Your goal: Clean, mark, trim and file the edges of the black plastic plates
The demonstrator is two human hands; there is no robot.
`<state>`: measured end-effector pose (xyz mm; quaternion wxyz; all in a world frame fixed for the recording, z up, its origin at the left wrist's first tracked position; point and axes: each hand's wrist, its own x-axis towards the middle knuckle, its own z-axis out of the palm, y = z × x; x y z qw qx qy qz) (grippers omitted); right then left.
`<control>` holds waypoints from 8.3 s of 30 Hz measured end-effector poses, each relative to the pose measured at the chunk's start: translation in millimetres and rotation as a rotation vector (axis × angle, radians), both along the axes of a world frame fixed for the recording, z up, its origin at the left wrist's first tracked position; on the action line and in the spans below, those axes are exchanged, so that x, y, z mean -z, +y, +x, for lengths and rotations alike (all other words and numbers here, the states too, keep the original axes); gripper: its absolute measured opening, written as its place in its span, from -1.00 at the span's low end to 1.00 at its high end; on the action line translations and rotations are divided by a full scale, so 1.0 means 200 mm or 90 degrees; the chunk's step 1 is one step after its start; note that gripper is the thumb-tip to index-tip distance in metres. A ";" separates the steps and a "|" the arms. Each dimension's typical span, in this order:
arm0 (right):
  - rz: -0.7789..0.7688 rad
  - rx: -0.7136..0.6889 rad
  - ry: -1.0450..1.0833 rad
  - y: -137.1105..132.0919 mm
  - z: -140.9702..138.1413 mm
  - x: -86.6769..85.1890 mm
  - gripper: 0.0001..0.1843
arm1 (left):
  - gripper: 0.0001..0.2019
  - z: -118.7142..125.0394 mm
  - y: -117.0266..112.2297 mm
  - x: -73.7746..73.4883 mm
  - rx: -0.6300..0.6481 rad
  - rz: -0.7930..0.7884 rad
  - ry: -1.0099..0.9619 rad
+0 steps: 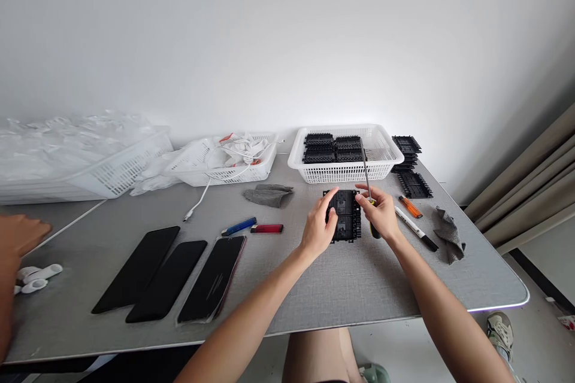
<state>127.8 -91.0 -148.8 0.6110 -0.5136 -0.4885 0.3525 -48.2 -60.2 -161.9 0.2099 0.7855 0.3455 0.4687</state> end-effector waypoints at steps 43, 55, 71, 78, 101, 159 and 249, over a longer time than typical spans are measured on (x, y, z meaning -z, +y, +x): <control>-0.061 0.047 -0.460 -0.09 -0.08 -0.06 -0.50 | -0.88 -0.01 0.03 0.05 -0.158 0.015 -0.062; -0.023 0.131 -0.563 -0.10 -0.08 -0.05 -0.53 | -0.88 -0.01 0.03 0.05 -0.158 -0.003 -0.059; -0.078 0.126 -0.540 -0.10 -0.11 -0.06 -0.54 | -0.88 -0.01 0.02 0.05 -0.156 -0.001 -0.068; -0.088 0.095 -0.539 -0.10 -0.10 -0.07 -0.52 | -0.87 -0.01 0.03 0.06 -0.166 0.018 -0.076; -0.167 0.247 -0.653 -0.10 -0.06 -0.07 -0.57 | -0.86 -0.02 0.04 0.04 -0.195 0.011 -0.093; -0.202 -0.148 0.390 0.01 -0.03 0.00 -0.56 | -0.67 0.00 0.11 0.01 0.080 -0.401 -0.541; -0.076 0.133 -0.544 -0.02 0.16 -0.03 -0.41 | -0.49 -0.03 0.16 0.06 0.009 -0.325 -0.534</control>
